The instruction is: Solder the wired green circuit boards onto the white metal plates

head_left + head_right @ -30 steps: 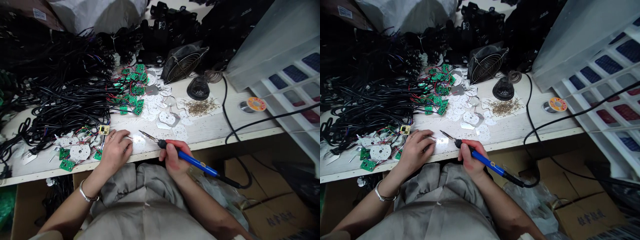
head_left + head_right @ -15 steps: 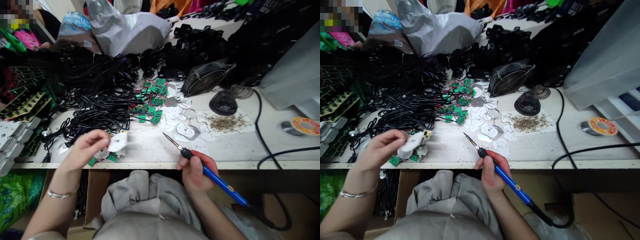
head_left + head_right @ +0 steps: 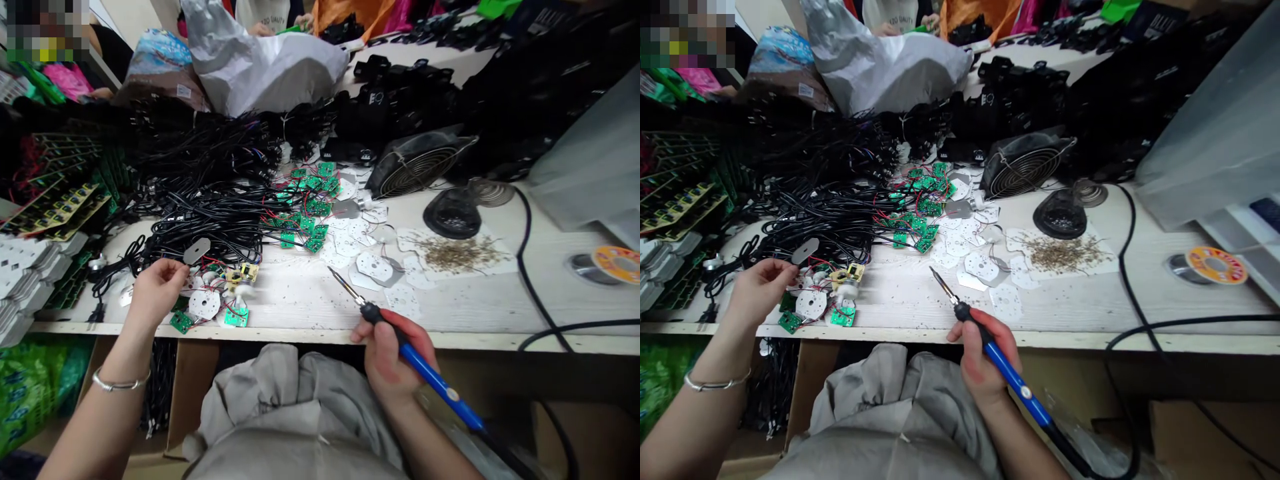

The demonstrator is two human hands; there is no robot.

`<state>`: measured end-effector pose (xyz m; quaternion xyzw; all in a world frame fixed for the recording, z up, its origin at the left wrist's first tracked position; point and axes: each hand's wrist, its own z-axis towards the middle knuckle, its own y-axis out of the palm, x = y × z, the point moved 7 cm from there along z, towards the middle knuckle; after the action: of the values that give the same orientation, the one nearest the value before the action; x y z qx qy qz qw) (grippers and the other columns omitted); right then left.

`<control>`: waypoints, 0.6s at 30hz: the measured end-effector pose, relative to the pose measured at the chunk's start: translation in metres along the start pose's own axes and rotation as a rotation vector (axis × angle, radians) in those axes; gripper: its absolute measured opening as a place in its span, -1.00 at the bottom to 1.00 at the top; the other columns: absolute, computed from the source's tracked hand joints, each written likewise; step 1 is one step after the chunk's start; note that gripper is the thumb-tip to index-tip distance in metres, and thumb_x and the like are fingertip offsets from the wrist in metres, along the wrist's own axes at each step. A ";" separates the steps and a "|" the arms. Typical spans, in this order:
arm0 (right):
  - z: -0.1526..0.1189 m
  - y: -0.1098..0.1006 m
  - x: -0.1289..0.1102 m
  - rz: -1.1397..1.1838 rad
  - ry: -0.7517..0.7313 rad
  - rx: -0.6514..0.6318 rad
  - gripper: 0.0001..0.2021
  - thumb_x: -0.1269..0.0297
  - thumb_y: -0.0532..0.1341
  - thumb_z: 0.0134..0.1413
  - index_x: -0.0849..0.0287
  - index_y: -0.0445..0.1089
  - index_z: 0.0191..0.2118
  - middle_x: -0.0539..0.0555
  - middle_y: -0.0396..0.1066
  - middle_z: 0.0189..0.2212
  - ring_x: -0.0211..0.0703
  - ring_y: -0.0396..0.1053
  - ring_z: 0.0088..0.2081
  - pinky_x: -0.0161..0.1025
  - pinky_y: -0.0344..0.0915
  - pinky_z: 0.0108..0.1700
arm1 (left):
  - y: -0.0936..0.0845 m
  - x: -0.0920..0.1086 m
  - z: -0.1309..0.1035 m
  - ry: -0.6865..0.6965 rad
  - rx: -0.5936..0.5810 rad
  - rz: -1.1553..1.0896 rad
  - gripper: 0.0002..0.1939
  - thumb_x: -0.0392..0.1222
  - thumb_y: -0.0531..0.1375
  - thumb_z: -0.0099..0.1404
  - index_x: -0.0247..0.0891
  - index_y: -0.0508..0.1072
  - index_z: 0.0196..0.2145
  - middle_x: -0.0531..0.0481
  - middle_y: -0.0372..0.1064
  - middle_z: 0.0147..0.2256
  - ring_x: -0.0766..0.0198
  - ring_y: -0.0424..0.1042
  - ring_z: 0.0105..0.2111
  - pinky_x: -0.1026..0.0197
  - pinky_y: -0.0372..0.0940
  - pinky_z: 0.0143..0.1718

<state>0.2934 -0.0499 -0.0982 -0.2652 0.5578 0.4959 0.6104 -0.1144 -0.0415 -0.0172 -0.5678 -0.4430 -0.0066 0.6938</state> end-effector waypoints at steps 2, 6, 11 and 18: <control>0.000 0.002 -0.001 -0.007 -0.006 -0.003 -0.82 0.19 0.29 0.11 0.17 0.39 -0.24 -0.09 0.41 -0.66 -0.24 0.36 -0.69 -0.27 0.35 -0.56 | -0.013 0.008 -0.013 0.130 0.180 0.212 -0.81 -0.06 0.17 0.14 -0.23 0.41 -0.42 0.02 0.39 -0.50 0.20 0.36 -0.46 0.10 0.31 -0.33; 0.001 0.005 -0.003 0.010 -0.010 0.019 -0.82 0.19 0.28 0.12 0.16 0.38 -0.22 -0.09 0.43 -0.64 -0.25 0.38 -0.66 -0.26 0.37 -0.52 | 0.000 0.076 -0.076 0.838 0.411 0.286 -0.95 -0.24 0.18 0.24 -0.20 0.40 -0.30 -0.07 0.47 -0.29 0.13 0.43 -0.22 0.04 0.31 -0.11; 0.003 0.003 -0.005 -0.008 -0.011 0.091 -0.83 0.24 0.27 0.12 0.15 0.37 -0.18 -0.08 0.47 -0.58 -0.24 0.44 -0.59 -0.19 0.43 -0.39 | 0.085 0.134 -0.116 1.331 -0.071 0.335 -0.88 -0.25 0.11 0.33 -0.21 0.45 -0.26 -0.07 0.50 -0.19 0.18 0.46 -0.15 0.10 0.33 -0.08; 0.003 0.003 -0.011 -0.091 -0.020 0.130 -0.81 0.29 0.29 0.08 0.17 0.36 -0.18 -0.02 0.55 -0.49 -0.16 0.54 -0.46 -0.12 0.47 -0.22 | 0.149 0.189 -0.071 1.220 -0.164 0.693 -0.83 -0.20 0.14 0.29 -0.31 0.49 -0.26 -0.18 0.51 -0.31 0.05 0.42 -0.22 0.04 0.27 -0.20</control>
<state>0.2930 -0.0495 -0.0860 -0.2450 0.5702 0.4330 0.6537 0.1196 0.0477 -0.0135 -0.6217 0.2330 -0.1357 0.7354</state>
